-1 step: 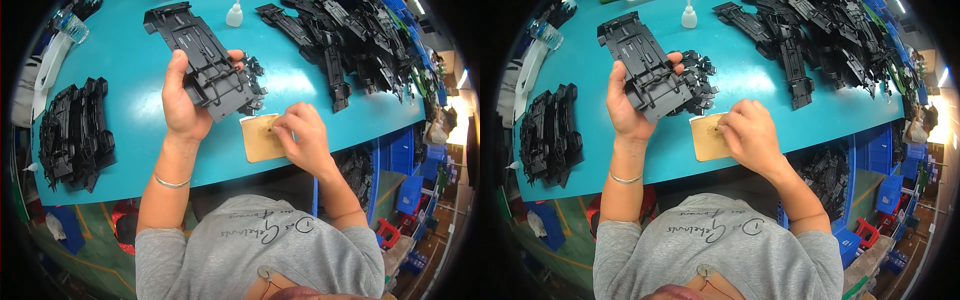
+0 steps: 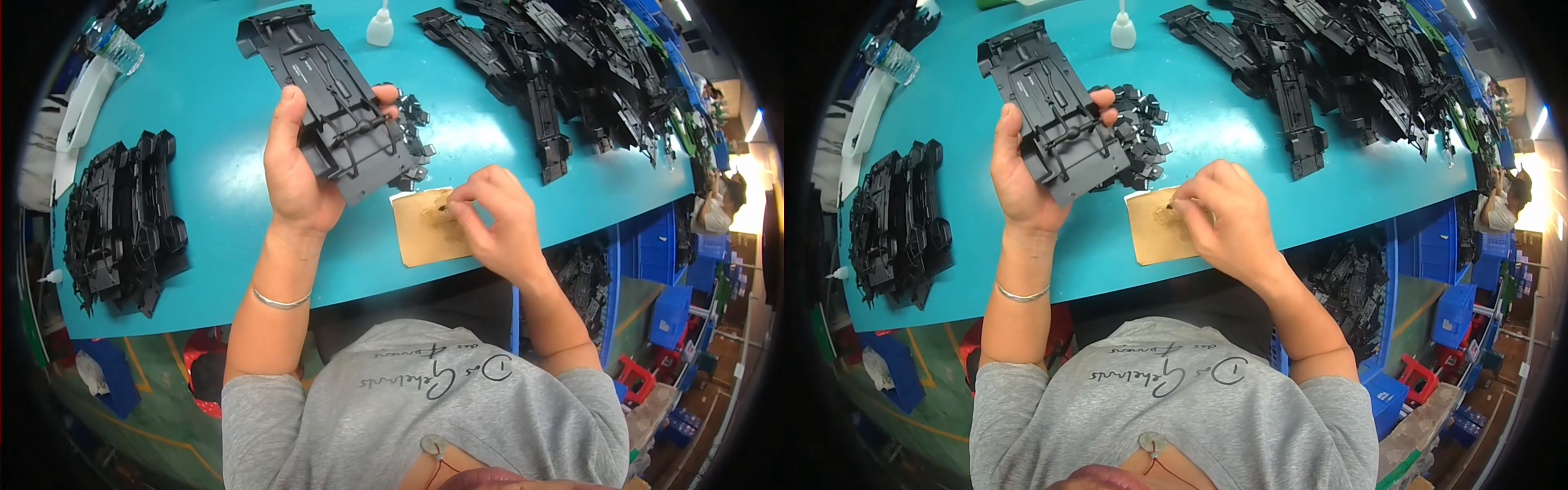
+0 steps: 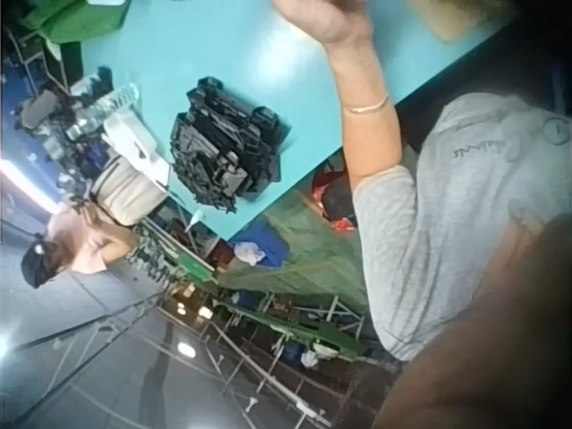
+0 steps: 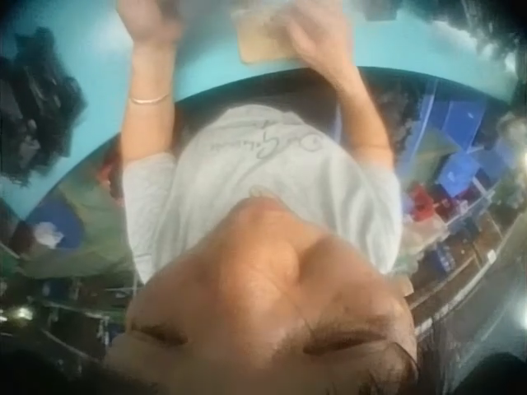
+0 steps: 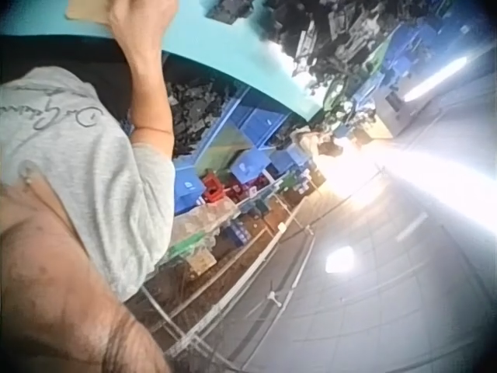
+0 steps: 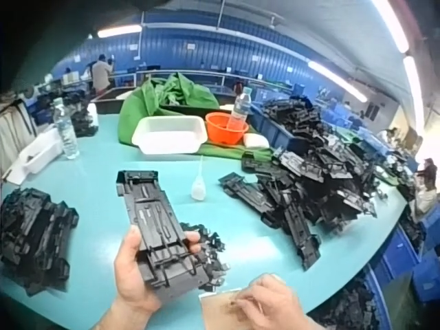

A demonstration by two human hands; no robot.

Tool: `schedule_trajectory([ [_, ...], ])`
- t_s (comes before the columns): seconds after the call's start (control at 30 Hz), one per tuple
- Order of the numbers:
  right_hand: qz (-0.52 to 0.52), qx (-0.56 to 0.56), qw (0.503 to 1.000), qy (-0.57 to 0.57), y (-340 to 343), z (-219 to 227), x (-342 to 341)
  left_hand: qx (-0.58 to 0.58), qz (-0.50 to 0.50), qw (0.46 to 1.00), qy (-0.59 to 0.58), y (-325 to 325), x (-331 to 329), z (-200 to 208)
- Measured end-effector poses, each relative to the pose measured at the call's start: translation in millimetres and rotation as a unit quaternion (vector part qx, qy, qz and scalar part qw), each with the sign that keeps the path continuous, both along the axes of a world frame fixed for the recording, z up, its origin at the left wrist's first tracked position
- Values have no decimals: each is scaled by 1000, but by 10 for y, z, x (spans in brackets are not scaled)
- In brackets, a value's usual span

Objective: The person assembles toy car chassis by picking up small plastic pieces, dabbing them in glue on a piece of cardboard, and attaching them onto the chassis frames by hand.

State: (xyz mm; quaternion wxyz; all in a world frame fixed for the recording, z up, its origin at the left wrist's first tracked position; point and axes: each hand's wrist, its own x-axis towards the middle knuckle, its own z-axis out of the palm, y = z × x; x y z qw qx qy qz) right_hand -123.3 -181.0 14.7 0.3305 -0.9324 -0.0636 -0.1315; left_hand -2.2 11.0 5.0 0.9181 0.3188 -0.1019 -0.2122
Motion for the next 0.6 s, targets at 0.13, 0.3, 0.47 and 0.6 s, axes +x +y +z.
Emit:
schedule_trajectory([
  [0.13,-68,352,926,122,-59,74,46,-18,-45,999,-9,-27,-46,25],
  [0.3,-78,610,750,243,-194,2,97,-31,-67,997,-3,-26,-50,23],
  [0.47,-72,668,692,265,-213,-74,97,-25,-61,998,-8,-26,-45,8],
  [0.6,-69,698,657,276,-234,-109,90,-15,-55,998,-10,-27,-48,23],
])
